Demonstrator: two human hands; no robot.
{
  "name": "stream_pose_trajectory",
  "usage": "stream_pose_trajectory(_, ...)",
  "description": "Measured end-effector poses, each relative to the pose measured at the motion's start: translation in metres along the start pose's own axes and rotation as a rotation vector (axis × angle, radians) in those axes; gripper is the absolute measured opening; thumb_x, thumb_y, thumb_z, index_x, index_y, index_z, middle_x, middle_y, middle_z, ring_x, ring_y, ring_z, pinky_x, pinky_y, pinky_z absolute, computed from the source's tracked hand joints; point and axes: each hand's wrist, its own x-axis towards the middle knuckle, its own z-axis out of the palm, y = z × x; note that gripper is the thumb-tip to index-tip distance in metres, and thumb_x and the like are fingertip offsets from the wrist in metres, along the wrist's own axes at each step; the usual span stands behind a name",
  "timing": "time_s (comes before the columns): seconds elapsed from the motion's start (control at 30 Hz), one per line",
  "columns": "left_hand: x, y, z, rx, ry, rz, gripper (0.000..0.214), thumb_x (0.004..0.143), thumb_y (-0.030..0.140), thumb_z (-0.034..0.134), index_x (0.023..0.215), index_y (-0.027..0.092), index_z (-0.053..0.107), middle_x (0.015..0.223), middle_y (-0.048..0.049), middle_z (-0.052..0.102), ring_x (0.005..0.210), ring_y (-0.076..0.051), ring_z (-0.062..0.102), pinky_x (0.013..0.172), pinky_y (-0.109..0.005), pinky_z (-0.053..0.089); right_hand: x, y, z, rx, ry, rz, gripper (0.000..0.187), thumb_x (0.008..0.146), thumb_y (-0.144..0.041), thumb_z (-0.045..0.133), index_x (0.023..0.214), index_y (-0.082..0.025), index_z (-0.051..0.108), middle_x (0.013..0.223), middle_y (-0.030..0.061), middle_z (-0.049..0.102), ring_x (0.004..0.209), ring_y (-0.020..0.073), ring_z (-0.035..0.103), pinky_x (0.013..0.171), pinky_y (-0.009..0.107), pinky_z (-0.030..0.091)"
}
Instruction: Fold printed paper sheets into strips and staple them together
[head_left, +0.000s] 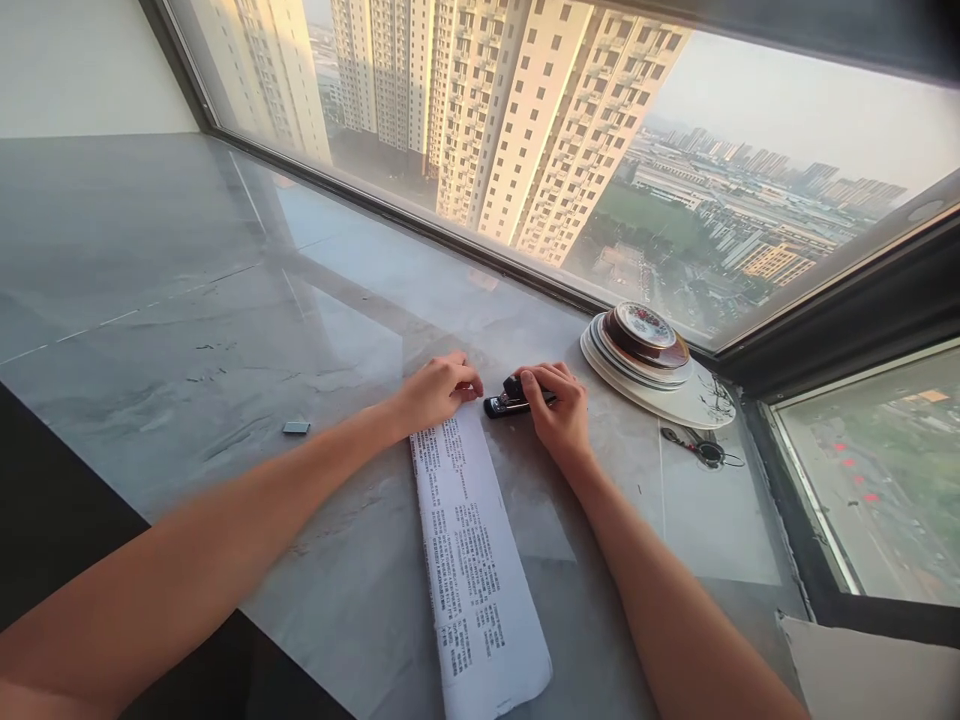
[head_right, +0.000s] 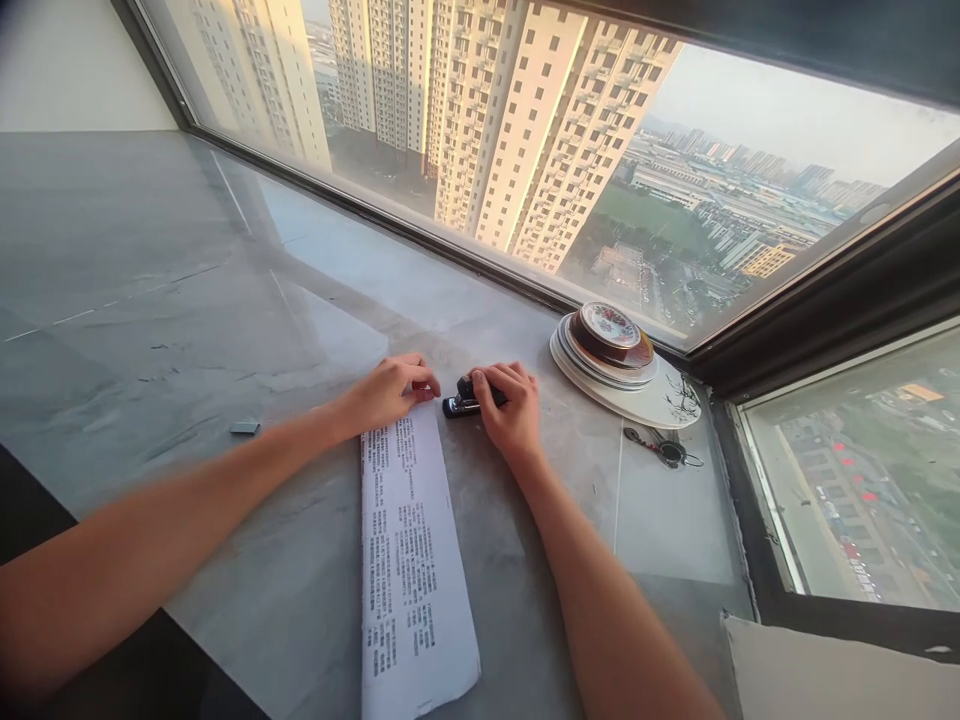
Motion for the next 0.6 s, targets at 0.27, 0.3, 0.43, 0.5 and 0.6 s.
stream_pose_trajectory(0.27, 0.001, 0.000, 0.006, 0.356, 0.061, 0.141, 0.015, 0.098, 0.020, 0.059, 0.110, 0.021, 0.068, 0.111, -0.0071, 0.062, 0.107, -0.024, 0.060, 0.093, -0.040, 0.046, 0.000, 0.001, 0.002, -0.057, 0.014, -0.010, 0.043, 0.107, -0.043, 0.043, 0.086, -0.023, 0.075, 0.087, 0.0036, 0.076, 0.085, 0.0211, 0.060, 0.086, 0.037, 0.041)
stream_pose_trajectory(0.3, 0.001, 0.002, 0.005, 0.345, 0.075, 0.148, 0.015, 0.098, 0.019, 0.059, 0.109, 0.021, 0.069, 0.110, -0.0067, 0.063, 0.106, -0.023, 0.060, 0.093, -0.039, 0.046, 0.000, 0.001, 0.003, -0.074, 0.029, -0.006, 0.043, 0.106, -0.044, 0.044, 0.085, -0.023, 0.075, 0.086, 0.0038, 0.075, 0.084, 0.0211, 0.060, 0.085, 0.037, 0.040)
stream_pose_trajectory(0.43, -0.003, 0.016, -0.003, 0.213, 0.102, 0.324, 0.016, 0.099, 0.021, 0.059, 0.107, 0.023, 0.072, 0.110, -0.0065, 0.067, 0.105, -0.021, 0.061, 0.096, -0.039, 0.045, 0.000, 0.005, 0.005, -0.116, 0.107, 0.003, 0.040, 0.104, -0.047, 0.049, 0.087, -0.023, 0.076, 0.081, 0.0028, 0.073, 0.082, 0.0203, 0.058, 0.083, 0.036, 0.039)
stream_pose_trajectory(0.5, -0.006, 0.025, -0.008, 0.110, -0.046, 0.500, 0.016, 0.099, 0.022, 0.059, 0.105, 0.024, 0.073, 0.110, -0.0052, 0.070, 0.101, -0.019, 0.064, 0.095, -0.037, 0.045, 0.001, 0.008, 0.005, -0.119, 0.142, 0.014, 0.040, 0.104, -0.049, 0.050, 0.086, -0.023, 0.075, 0.078, 0.0024, 0.071, 0.081, 0.0196, 0.056, 0.082, 0.035, 0.038)
stream_pose_trajectory(0.6, -0.011, 0.037, -0.011, -0.020, -0.323, 0.674, 0.015, 0.096, 0.023, 0.064, 0.104, 0.028, 0.075, 0.110, -0.0026, 0.074, 0.097, -0.017, 0.068, 0.097, -0.036, 0.045, 0.002, 0.012, 0.006, -0.149, 0.195, 0.065, 0.046, 0.105, -0.050, 0.047, 0.076, -0.022, 0.069, 0.071, 0.0021, 0.064, 0.076, 0.0190, 0.051, 0.079, 0.034, 0.037)
